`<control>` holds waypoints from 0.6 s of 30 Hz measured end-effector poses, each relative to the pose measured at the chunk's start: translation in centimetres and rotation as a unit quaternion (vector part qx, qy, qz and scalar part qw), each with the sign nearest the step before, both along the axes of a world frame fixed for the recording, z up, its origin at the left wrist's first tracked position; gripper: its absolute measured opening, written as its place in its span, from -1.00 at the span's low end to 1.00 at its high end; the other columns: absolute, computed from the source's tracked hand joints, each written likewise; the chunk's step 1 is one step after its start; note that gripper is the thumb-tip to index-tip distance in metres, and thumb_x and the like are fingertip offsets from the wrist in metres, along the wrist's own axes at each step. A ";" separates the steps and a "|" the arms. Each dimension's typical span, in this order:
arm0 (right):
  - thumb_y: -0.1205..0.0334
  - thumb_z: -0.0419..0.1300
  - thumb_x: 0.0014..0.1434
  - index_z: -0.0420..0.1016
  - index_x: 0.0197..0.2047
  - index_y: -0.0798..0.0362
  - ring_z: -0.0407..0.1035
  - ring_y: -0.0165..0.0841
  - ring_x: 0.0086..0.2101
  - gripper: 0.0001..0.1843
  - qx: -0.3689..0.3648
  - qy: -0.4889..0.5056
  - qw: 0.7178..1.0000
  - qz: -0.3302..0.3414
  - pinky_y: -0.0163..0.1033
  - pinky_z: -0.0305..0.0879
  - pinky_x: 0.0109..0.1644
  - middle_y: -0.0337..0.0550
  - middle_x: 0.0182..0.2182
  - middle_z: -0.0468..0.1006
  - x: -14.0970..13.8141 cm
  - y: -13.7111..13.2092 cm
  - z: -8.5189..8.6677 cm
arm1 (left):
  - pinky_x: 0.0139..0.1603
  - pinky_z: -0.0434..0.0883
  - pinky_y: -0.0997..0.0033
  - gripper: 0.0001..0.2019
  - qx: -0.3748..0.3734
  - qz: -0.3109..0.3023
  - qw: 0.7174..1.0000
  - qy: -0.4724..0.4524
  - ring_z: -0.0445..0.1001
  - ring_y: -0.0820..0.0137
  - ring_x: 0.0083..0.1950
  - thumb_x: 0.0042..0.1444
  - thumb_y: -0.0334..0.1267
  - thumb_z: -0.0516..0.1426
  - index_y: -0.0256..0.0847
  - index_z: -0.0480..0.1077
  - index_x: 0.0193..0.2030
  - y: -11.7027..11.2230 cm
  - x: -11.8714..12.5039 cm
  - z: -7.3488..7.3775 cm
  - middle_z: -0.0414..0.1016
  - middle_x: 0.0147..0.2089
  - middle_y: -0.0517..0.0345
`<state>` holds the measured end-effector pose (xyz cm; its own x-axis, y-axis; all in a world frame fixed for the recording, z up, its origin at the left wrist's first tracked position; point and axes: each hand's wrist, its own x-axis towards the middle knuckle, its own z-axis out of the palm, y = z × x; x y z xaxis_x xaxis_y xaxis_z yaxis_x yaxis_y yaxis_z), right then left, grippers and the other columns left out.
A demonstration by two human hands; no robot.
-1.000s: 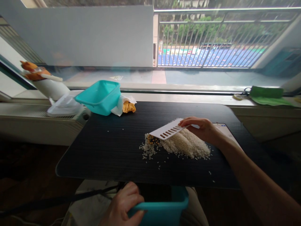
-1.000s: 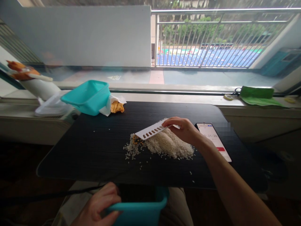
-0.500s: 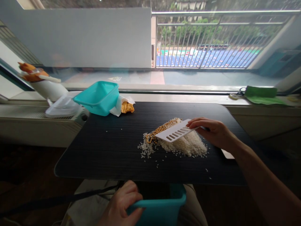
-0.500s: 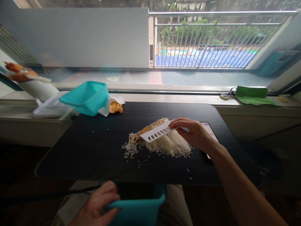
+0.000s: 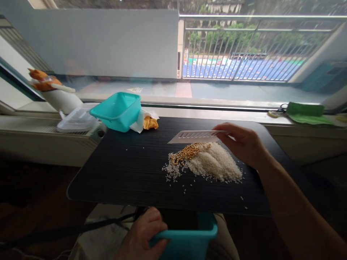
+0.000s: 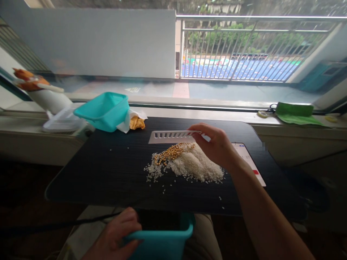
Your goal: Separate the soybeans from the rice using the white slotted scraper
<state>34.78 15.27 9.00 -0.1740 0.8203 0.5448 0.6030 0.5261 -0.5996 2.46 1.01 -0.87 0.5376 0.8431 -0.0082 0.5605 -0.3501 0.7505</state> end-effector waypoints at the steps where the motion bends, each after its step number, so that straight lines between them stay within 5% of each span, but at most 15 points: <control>1: 0.27 0.18 0.26 0.60 -0.13 0.01 0.56 -0.27 -0.30 -0.82 0.003 0.000 1.000 -0.009 -0.17 0.51 -0.26 -0.13 -0.29 0.68 -0.1 -0.8 0.3 | -0.22 0.43 0.47 -0.82 0.001 0.002 1.000 0.002 0.50 0.35 -0.26 0.00 -0.55 0.15 -0.19 0.51 -0.41 0.0 0.0 -0.1 0.46 -0.35 0.16; 8: 0.35 0.11 0.32 0.52 0.02 -0.09 0.54 -0.28 -0.29 -0.73 0.007 -0.110 0.994 -0.027 -0.21 0.45 -0.27 -0.11 -0.20 0.65 0.4 -5.6 0.6 | -0.26 0.44 0.49 -0.81 -0.013 0.003 1.000 -0.003 0.49 0.33 -0.23 0.00 -0.53 0.16 -0.17 0.52 -0.41 0.1 0.0 0.1 0.46 -0.33 0.14; 18: 0.42 0.10 0.31 0.50 0.00 -0.05 0.53 -0.32 -0.26 -0.71 0.003 -0.148 0.989 -0.023 -0.28 0.42 -0.24 -0.13 -0.21 0.62 0.2 -6.0 -0.5 | -0.24 0.44 0.46 -0.82 -0.008 0.001 1.000 -0.015 0.49 0.33 -0.24 0.06 -0.53 0.16 -0.19 0.52 -0.40 -0.1 0.0 0.2 0.46 -0.34 0.13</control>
<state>34.98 9.28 8.49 -0.2889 0.8276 0.4813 0.7752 0.4972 -0.3896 2.48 0.94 -0.66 0.5355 0.8445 -0.0046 0.5379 -0.3369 0.7727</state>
